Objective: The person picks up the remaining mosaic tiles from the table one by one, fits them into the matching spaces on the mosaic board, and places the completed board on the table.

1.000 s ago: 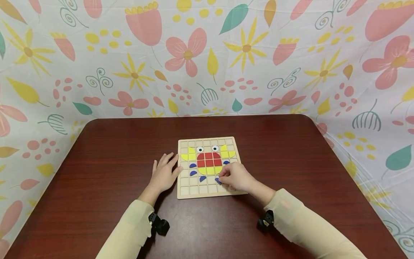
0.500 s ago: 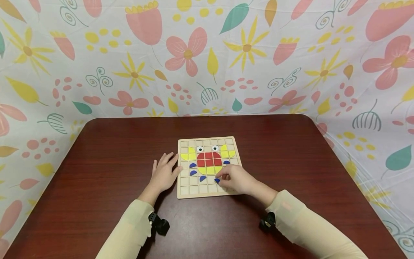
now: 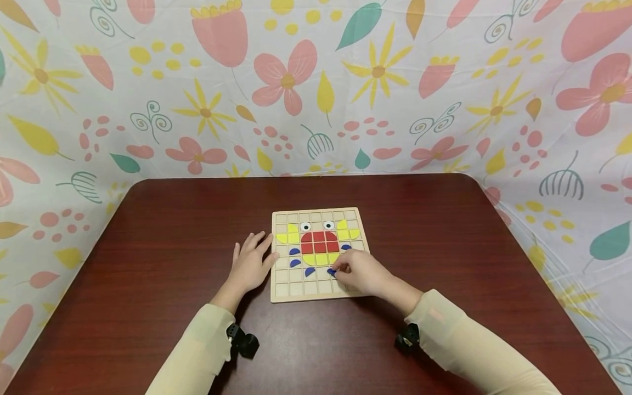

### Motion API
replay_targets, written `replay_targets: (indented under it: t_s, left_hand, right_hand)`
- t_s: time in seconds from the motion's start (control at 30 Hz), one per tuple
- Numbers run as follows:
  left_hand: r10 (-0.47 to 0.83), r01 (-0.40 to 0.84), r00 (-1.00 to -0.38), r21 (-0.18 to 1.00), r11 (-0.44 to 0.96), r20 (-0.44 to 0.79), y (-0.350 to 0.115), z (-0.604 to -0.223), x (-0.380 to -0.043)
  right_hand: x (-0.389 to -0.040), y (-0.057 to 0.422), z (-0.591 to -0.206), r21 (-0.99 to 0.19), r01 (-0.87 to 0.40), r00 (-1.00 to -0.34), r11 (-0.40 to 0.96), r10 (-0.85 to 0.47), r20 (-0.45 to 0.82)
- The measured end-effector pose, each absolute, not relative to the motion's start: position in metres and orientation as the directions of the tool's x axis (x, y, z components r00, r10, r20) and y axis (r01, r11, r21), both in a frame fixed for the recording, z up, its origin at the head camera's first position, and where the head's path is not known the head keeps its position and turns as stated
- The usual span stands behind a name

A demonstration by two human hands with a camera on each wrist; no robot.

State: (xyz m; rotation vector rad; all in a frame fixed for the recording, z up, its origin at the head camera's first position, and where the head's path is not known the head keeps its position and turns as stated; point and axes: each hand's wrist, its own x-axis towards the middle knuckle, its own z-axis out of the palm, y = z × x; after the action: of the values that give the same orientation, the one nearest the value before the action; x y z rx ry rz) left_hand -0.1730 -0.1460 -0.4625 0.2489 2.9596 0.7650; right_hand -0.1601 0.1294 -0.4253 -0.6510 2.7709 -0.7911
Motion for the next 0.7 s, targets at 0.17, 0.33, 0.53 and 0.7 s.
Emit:
replay_targets:
  t_s: [0.17, 0.33, 0.53, 0.7]
  left_hand:
    - [0.172, 0.135, -0.985, 0.489, 0.862, -0.031, -0.1452, -0.4618, -0.1731]
    - [0.171, 0.134, -0.985, 0.491, 0.861, -0.032, -0.1451, -0.4615, -0.1730]
    - [0.174, 0.135, -0.984, 0.493, 0.859, -0.033, -0.1456, -0.4610, -0.1725]
    - [0.173, 0.134, -0.984, 0.493, 0.860, -0.035, -0.1452, -0.4609, -0.1720]
  right_hand:
    - [-0.1603, 0.1294, -0.4255, -0.527, -0.362, -0.896, 0.769, -0.443, -0.031]
    - [-0.1613, 0.1301, -0.4265, -0.540, -0.413, -0.866, 0.734, -0.500, -0.017]
    - [-0.1617, 0.1286, -0.4260, -0.528, -0.416, -0.863, 0.740, -0.504, -0.026]
    - [-0.1607, 0.1280, -0.4261, -0.499, -0.472, -0.841, 0.727, -0.542, 0.007]
